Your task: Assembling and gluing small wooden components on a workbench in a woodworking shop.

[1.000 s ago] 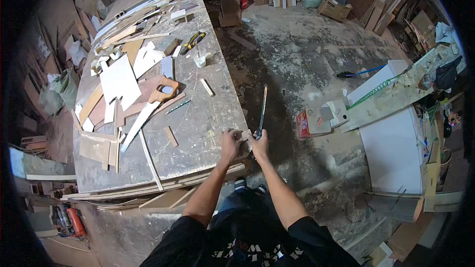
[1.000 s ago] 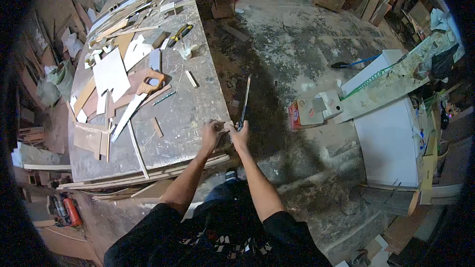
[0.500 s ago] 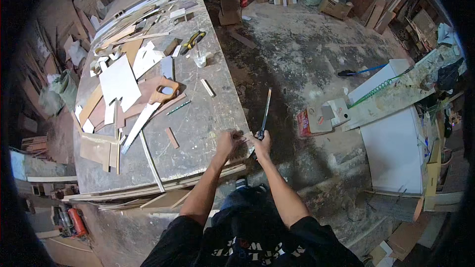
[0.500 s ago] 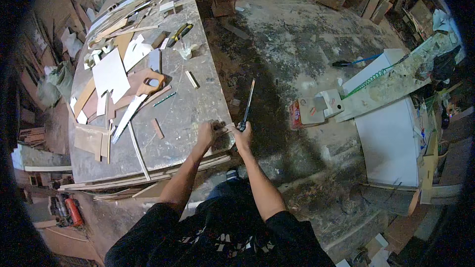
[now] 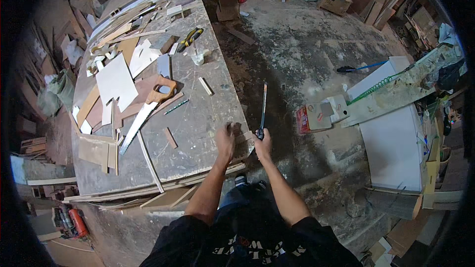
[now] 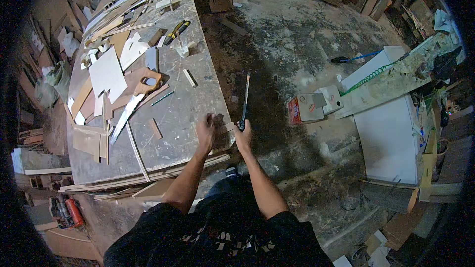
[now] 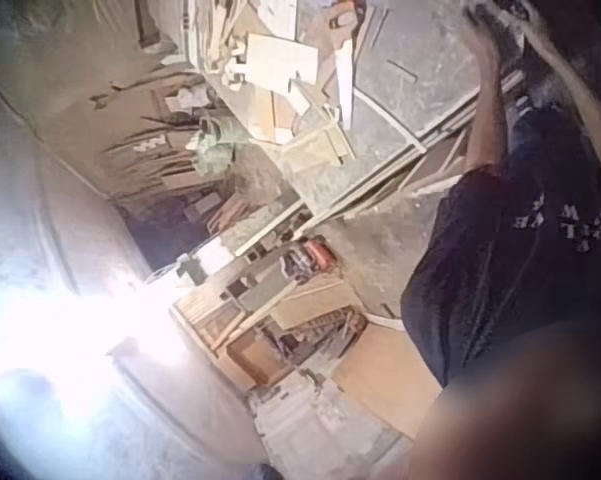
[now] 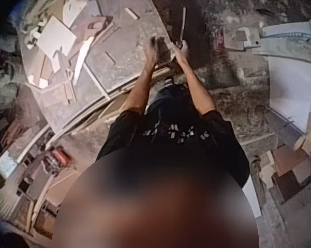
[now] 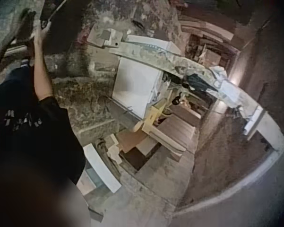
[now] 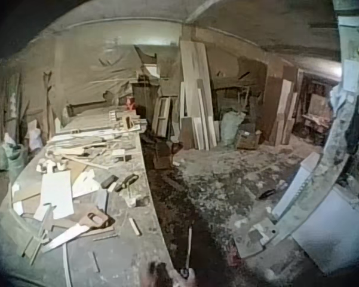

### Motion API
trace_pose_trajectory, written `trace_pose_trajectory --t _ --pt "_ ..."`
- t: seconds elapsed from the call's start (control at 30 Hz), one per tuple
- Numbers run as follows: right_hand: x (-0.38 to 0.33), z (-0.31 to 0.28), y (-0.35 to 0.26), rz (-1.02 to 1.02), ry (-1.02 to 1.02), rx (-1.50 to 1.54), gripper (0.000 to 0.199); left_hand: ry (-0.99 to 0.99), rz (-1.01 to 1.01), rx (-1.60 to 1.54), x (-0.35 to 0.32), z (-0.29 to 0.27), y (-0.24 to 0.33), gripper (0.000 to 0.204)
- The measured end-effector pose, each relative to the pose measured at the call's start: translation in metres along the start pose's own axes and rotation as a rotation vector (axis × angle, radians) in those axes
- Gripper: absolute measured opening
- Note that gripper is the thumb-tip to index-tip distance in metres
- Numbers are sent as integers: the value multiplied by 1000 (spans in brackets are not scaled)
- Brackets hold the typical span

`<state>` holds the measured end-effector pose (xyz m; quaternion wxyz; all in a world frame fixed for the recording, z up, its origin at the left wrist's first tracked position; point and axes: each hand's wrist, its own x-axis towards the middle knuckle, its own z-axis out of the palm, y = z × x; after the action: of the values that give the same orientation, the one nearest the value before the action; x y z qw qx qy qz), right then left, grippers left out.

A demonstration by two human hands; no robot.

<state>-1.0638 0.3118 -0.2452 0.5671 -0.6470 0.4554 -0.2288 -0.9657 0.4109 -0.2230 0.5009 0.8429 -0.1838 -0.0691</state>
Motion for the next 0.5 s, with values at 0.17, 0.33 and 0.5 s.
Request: trace_pose_trajectory --t 0.17,0.33,0.5 --pt "-1 -7 -2 -68 -27 -26 27 -65 153 25 -19 -25 -2 25" --pt "-12 -11 -22 -135 -22 -257 45 -152 307 206 -33 -37 -6 37" --pt "-22 -4 -29 -127 -207 -552 70 -210 402 202 -32 -37 -13 34"
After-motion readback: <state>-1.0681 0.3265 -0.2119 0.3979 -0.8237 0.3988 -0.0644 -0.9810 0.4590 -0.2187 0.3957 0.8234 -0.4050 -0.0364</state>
